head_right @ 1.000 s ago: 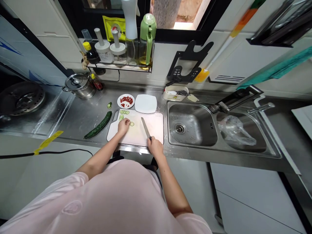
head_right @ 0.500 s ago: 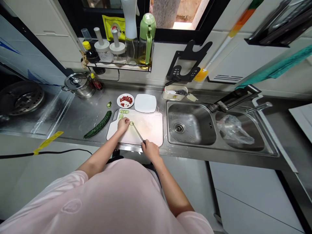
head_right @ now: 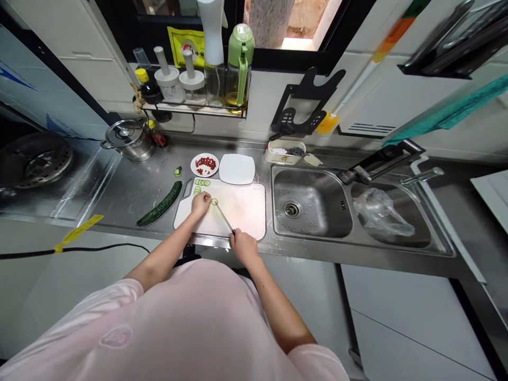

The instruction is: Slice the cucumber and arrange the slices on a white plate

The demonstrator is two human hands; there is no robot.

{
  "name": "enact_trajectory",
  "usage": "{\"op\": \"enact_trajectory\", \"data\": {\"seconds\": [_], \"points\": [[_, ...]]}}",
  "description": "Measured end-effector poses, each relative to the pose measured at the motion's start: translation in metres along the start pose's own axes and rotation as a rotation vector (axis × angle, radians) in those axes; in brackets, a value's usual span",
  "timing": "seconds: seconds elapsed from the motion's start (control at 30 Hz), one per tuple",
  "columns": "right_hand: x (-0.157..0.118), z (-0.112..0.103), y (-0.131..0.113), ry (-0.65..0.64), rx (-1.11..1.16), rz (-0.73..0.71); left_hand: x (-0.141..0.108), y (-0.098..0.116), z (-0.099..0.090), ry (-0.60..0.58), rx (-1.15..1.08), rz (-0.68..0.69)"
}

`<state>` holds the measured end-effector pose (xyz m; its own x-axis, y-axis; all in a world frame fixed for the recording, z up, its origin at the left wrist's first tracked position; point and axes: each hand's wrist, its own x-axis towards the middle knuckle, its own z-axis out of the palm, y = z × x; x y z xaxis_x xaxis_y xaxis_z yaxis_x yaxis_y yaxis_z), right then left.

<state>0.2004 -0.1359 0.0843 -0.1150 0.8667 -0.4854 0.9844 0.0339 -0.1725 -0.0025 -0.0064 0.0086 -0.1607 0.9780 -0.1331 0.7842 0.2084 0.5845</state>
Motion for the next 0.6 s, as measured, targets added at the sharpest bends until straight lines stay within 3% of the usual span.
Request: {"op": "enact_trajectory", "data": {"seconds": [0.6], "points": [[0.0066, 0.0014, -0.0107, -0.008, -0.014, -0.020, 0.0038, -0.0028, 0.0030, 0.003, -0.002, 0.012]]}}
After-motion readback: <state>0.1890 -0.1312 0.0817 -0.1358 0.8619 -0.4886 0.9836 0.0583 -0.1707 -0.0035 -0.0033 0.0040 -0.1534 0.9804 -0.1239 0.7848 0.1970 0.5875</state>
